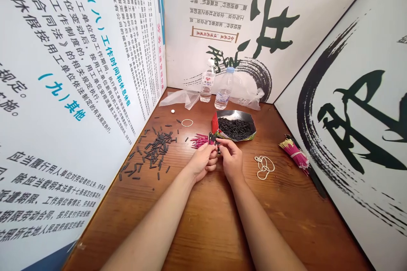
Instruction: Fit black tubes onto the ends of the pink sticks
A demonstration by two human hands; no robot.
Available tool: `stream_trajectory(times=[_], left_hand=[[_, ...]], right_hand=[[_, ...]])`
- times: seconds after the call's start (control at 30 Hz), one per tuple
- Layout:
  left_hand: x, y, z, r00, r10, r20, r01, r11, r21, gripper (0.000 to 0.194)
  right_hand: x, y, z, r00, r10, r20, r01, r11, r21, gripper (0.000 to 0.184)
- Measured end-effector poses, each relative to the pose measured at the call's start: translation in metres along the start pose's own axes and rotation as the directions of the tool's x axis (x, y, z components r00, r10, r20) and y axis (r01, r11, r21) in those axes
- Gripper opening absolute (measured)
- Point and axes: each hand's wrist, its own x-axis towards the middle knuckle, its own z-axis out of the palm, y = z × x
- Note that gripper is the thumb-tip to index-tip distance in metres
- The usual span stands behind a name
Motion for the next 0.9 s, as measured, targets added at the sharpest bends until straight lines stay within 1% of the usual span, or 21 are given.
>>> stream_trajectory(times=[0.1,0.2,0.3,0.43,0.57,0.67,0.73,0.77,0.83,0.9], left_hand=[[0.001,0.0,-0.002,1.0,-0.015,0.019,0.016,0.999,-0.03,0.015],[0.004,0.0,-0.005,0.995,-0.077,0.066,0.083,0.992,-0.091,0.008],[0.006,0.002,-0.008,0.989,-0.117,0.087,0.129,0.981,-0.146,0.012],[0.006,0.003,-0.009,0.986,-0.136,0.092,0.15,0.974,-0.17,0.014],[0.004,0.005,-0.008,0.986,-0.131,0.106,0.148,0.974,-0.169,0.016],[0.003,0.006,-0.007,0.98,-0.15,0.131,0.169,0.974,-0.153,0.027],[0.003,0.006,-0.006,0.977,-0.163,0.139,0.182,0.974,-0.137,0.032],[0.003,0.006,-0.006,0.976,-0.167,0.139,0.185,0.974,-0.131,0.033],[0.003,0.005,-0.006,0.977,-0.161,0.139,0.178,0.976,-0.124,0.032],[0.003,0.005,-0.007,0.98,-0.141,0.142,0.159,0.979,-0.125,0.03]], right_hand=[[0.0,0.001,0.0,1.0,0.004,0.0,-0.004,1.0,-0.002,0.026],[0.001,0.001,0.0,1.0,0.001,-0.01,-0.001,1.0,-0.003,0.027],[0.001,0.0,0.002,1.0,-0.002,-0.022,0.002,1.0,0.01,0.026],[0.0,0.001,0.006,0.999,0.005,-0.036,-0.005,1.0,0.003,0.023],[-0.003,-0.004,0.005,0.993,-0.059,-0.106,0.053,0.997,-0.056,0.021],[0.007,-0.014,-0.002,0.979,-0.136,-0.153,0.108,0.977,-0.182,0.021],[0.025,-0.023,-0.011,0.973,-0.188,-0.136,0.127,0.922,-0.366,0.021],[0.036,-0.027,-0.015,0.974,-0.204,-0.095,0.135,0.867,-0.48,0.022],[0.062,-0.034,-0.022,0.984,-0.178,0.025,0.147,0.715,-0.683,0.025],[0.088,-0.037,-0.025,0.981,-0.082,0.173,0.19,0.538,-0.821,0.027]])
